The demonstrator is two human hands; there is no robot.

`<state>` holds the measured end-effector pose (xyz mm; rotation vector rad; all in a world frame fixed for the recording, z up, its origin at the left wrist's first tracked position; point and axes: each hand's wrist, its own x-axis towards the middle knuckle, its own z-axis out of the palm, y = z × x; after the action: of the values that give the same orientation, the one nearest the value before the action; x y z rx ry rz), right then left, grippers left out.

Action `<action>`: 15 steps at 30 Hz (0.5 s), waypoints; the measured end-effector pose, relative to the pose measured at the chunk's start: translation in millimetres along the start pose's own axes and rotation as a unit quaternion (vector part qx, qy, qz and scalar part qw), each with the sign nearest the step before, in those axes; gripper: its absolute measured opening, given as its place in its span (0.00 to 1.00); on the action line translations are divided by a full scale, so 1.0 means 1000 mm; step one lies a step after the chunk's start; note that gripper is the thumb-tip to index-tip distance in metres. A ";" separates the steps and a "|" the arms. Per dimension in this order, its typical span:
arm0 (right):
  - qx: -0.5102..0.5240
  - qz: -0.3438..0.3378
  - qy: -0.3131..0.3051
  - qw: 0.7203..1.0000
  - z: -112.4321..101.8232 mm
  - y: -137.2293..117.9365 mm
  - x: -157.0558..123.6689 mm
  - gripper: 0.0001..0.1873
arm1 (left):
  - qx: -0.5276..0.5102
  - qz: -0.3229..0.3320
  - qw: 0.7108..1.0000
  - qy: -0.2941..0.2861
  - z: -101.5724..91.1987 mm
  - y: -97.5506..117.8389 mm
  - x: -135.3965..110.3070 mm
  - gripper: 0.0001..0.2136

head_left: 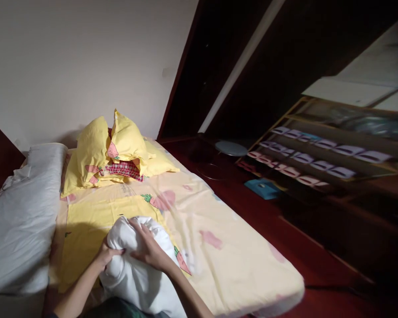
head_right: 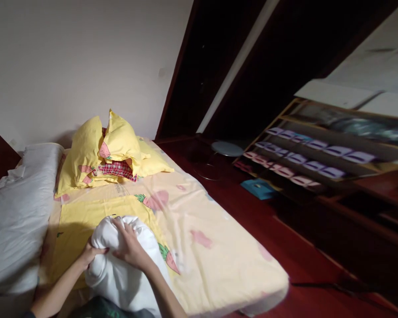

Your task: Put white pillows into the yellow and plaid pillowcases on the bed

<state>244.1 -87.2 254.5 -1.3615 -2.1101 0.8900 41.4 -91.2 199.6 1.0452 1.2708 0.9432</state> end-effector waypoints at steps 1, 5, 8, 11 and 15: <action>-0.022 0.010 0.024 0.999 0.000 0.004 -0.003 0.51 | 0.000 -0.007 0.999 0.045 0.002 -0.005 0.000 0.24; -0.114 0.031 0.110 0.987 0.028 0.017 -0.014 0.59 | 0.010 0.025 0.988 0.151 0.006 -0.011 0.004 0.19; -0.106 0.012 0.002 0.994 0.059 0.015 -0.009 0.73 | 0.024 0.063 0.984 0.165 0.008 -0.004 0.008 0.22; -0.107 0.005 -0.072 0.992 0.079 0.001 0.011 0.79 | 0.035 0.086 0.985 0.143 0.007 0.003 0.009 0.20; -0.133 -0.023 -0.058 0.989 0.091 -0.017 0.040 0.77 | 0.039 0.088 0.984 0.149 -0.001 0.011 0.003 0.27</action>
<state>155.2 -80.2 207.0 -1.4107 -2.4089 0.7019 41.1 -85.8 209.1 1.1201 1.4875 1.2293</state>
